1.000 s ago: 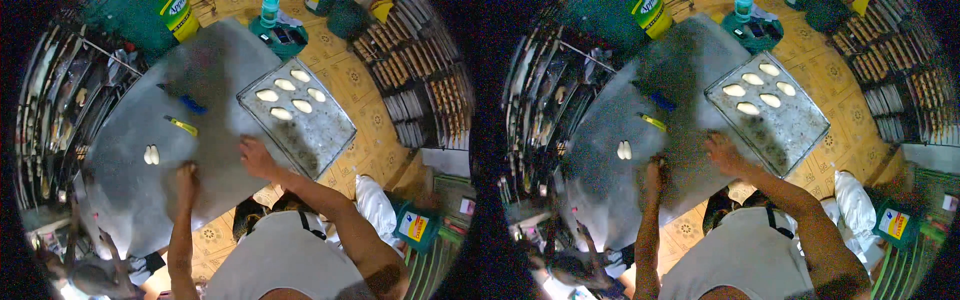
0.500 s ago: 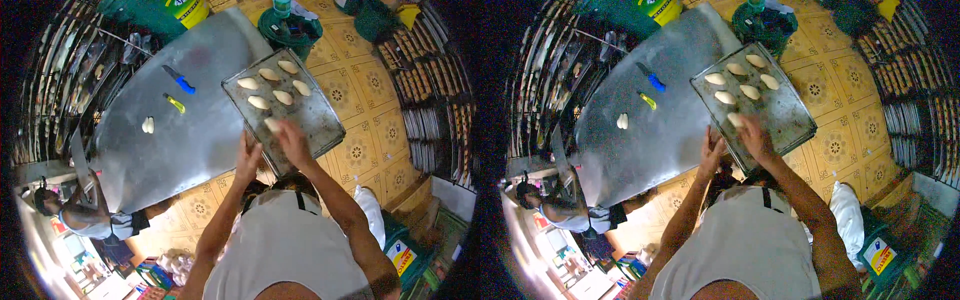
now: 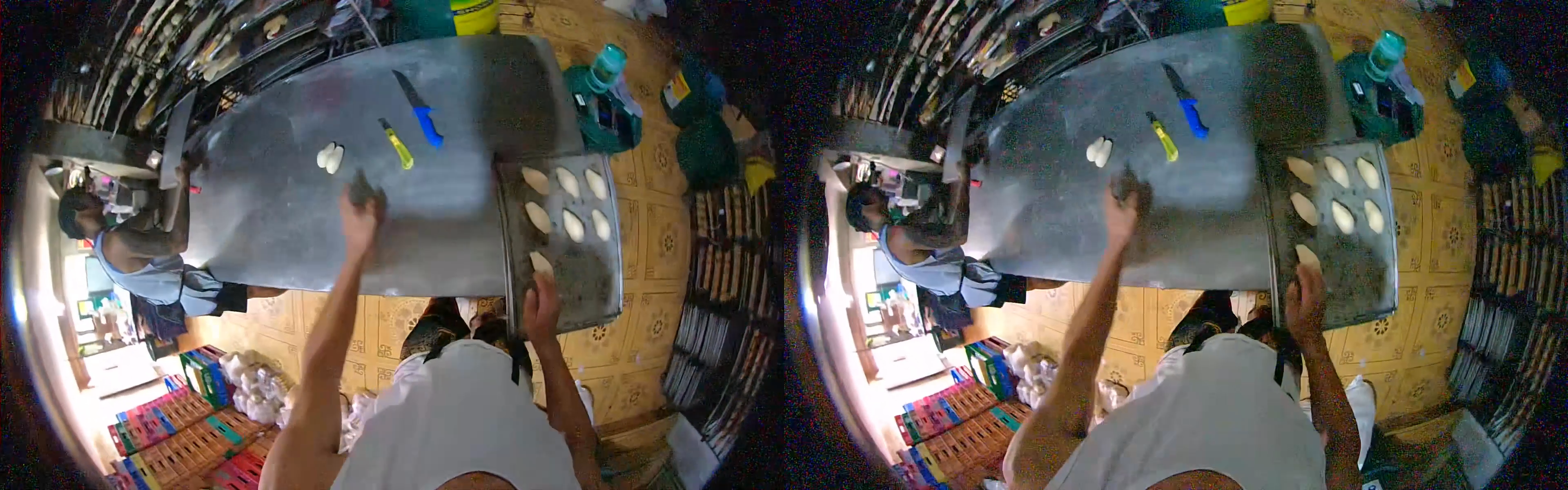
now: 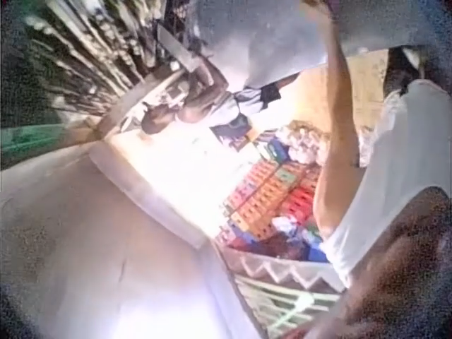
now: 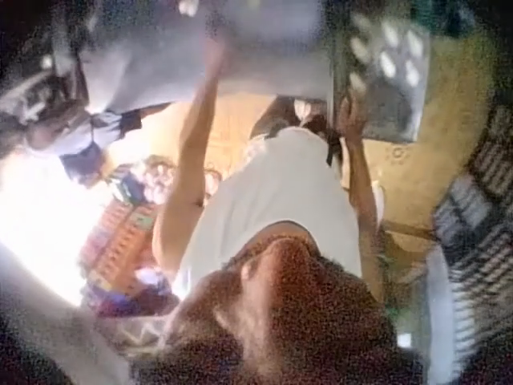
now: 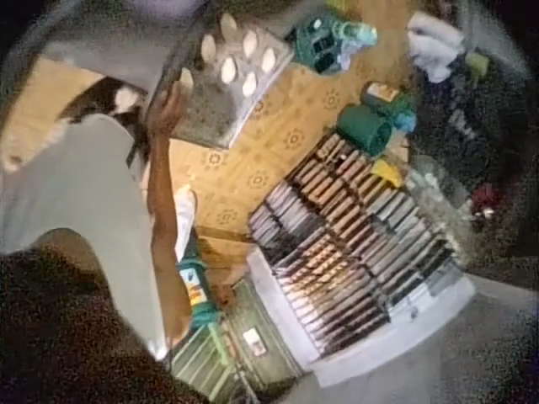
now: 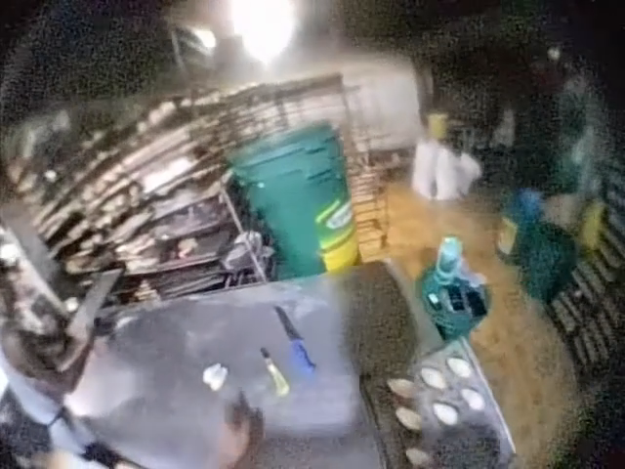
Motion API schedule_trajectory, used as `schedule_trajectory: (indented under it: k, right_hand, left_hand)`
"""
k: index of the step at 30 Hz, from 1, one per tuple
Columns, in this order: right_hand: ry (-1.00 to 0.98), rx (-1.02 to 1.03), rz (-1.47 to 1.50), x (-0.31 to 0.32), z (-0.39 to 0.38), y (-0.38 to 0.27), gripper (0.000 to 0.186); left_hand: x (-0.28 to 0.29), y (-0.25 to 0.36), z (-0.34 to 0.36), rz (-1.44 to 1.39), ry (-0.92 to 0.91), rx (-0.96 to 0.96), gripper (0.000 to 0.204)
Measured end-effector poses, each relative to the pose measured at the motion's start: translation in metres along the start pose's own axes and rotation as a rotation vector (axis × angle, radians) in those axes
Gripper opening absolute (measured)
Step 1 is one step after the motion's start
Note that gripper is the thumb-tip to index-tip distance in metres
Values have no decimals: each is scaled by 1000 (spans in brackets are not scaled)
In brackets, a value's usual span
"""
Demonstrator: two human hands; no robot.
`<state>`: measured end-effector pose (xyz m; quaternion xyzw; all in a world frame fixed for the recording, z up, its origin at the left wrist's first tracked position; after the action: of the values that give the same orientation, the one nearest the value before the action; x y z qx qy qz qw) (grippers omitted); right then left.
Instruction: Shaping dough into small loaves, arranging them on trays, and scoring the tops.
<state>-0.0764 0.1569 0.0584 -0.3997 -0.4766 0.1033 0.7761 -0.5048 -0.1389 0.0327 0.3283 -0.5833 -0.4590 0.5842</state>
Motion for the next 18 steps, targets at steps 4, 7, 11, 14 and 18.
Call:
schedule_trajectory:
  k: [4, 7, 11, 14, 18]
  right_hand:
    - [-193, -48, 133, -55, 18, -35, 37]
    - [-293, 1, 281, -98, 56, -82, 33]
    - [-297, -186, 260, -115, 67, -75, 34]
    - [-86, -412, 471, -128, 74, -62, 37]
    - [180, -560, 675, -103, 59, -34, 42]
  left_hand:
    - [37, -70, 164, 792, 237, -315, 65]
    - [117, -118, 274, 150, -316, -413, 43]
    - [-23, -90, 190, 322, -523, 281, 39]
    - [-82, -18, 58, 397, -483, -44, 38]
    - [-170, 102, -145, 125, -729, -131, 60]
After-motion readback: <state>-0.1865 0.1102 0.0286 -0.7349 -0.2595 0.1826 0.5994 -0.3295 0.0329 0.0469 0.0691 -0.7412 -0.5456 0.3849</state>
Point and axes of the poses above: each hand's wrist, its own z-axis towards the middle knuckle, its own x-axis out of the back of the hand, y = z × x, the point moved 10 cm from there along z, towards the middle knuckle, and after that the axes turned 6 degrees about x, right-handed, at the moved point
